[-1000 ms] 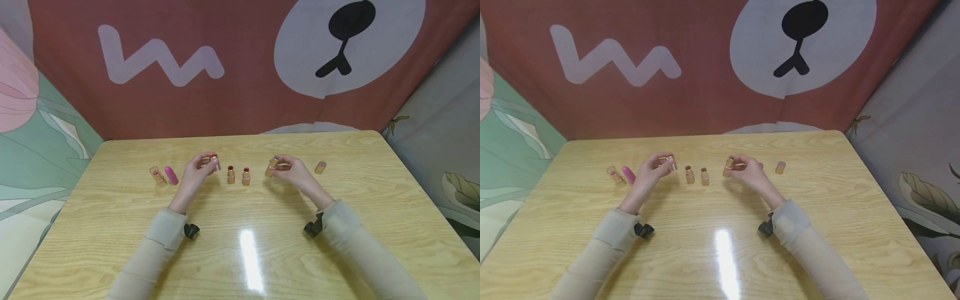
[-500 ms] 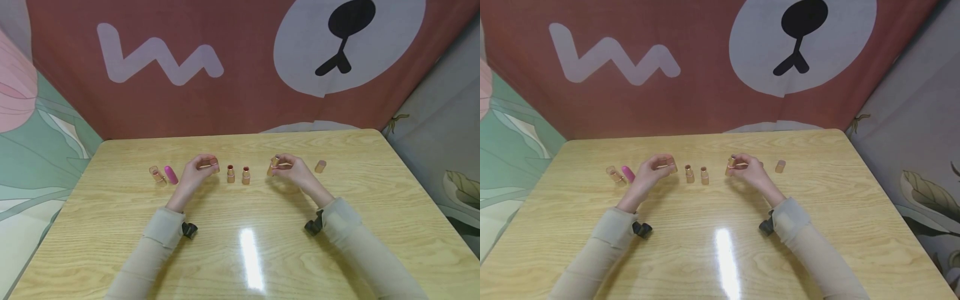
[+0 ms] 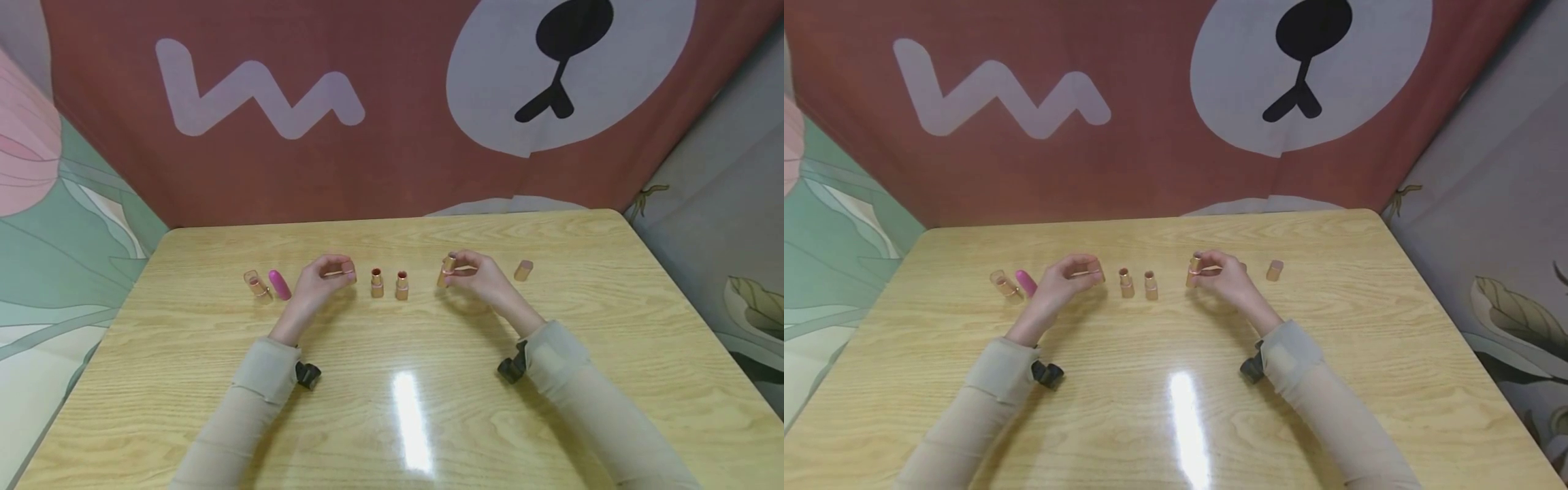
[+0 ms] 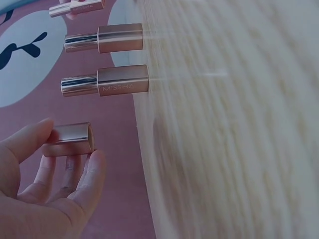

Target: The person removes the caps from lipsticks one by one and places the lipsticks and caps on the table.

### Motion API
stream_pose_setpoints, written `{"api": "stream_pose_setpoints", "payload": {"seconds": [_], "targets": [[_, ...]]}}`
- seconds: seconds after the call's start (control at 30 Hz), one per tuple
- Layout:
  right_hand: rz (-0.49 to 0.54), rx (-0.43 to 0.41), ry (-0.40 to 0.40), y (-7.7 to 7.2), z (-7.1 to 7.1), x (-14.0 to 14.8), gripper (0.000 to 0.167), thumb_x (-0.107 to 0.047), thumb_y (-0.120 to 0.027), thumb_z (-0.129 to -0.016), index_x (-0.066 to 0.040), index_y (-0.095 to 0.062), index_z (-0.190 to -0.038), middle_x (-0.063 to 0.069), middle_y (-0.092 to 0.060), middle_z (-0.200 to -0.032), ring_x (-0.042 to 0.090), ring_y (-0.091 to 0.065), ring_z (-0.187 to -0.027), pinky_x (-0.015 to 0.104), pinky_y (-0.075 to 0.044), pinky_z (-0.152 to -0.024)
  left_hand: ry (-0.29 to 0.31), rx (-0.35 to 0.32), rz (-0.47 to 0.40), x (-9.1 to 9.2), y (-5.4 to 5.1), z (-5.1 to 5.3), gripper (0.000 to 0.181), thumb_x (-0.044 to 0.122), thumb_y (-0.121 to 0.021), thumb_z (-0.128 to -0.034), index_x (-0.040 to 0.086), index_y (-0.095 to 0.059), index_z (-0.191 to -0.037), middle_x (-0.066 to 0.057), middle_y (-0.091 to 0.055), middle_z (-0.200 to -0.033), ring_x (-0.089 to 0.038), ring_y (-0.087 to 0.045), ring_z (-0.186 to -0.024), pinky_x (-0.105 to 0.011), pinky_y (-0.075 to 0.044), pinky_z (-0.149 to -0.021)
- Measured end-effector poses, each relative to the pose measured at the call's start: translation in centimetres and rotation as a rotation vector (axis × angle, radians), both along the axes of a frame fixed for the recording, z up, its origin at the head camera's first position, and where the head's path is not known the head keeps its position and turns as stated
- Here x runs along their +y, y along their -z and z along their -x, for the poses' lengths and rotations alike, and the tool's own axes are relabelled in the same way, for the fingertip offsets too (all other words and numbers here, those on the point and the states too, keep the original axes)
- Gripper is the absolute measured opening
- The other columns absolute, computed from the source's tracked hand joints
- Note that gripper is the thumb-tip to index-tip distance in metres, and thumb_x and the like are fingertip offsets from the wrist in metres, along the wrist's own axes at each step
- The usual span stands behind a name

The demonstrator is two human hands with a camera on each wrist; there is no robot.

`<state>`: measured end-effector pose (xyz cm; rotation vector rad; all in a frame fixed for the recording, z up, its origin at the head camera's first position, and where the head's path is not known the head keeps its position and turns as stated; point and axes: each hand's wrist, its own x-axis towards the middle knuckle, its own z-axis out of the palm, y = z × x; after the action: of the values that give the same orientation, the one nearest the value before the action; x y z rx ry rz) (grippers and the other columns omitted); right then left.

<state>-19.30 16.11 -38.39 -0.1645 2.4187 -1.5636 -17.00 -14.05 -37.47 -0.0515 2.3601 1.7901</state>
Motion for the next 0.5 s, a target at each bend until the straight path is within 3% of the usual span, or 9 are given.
{"api": "stream_pose_setpoints", "payload": {"seconds": [0.5], "targets": [[-0.022,0.009,-0.023,0.12,0.01,0.11,0.031,-0.005,-0.064,-0.089,0.007,-0.053,-0.117,0.020,-0.044,-0.145,0.040,-0.056,-0.119,0.039,-0.052,-0.097,0.025,0.001,0.040,-0.38,0.47,0.15,0.039,0.009,-0.065,-0.0894,-0.001,-0.055,-0.125,-0.017,-0.060,-0.120,-0.026,-0.060,-0.114,-0.031,-0.052,-0.091]]}}
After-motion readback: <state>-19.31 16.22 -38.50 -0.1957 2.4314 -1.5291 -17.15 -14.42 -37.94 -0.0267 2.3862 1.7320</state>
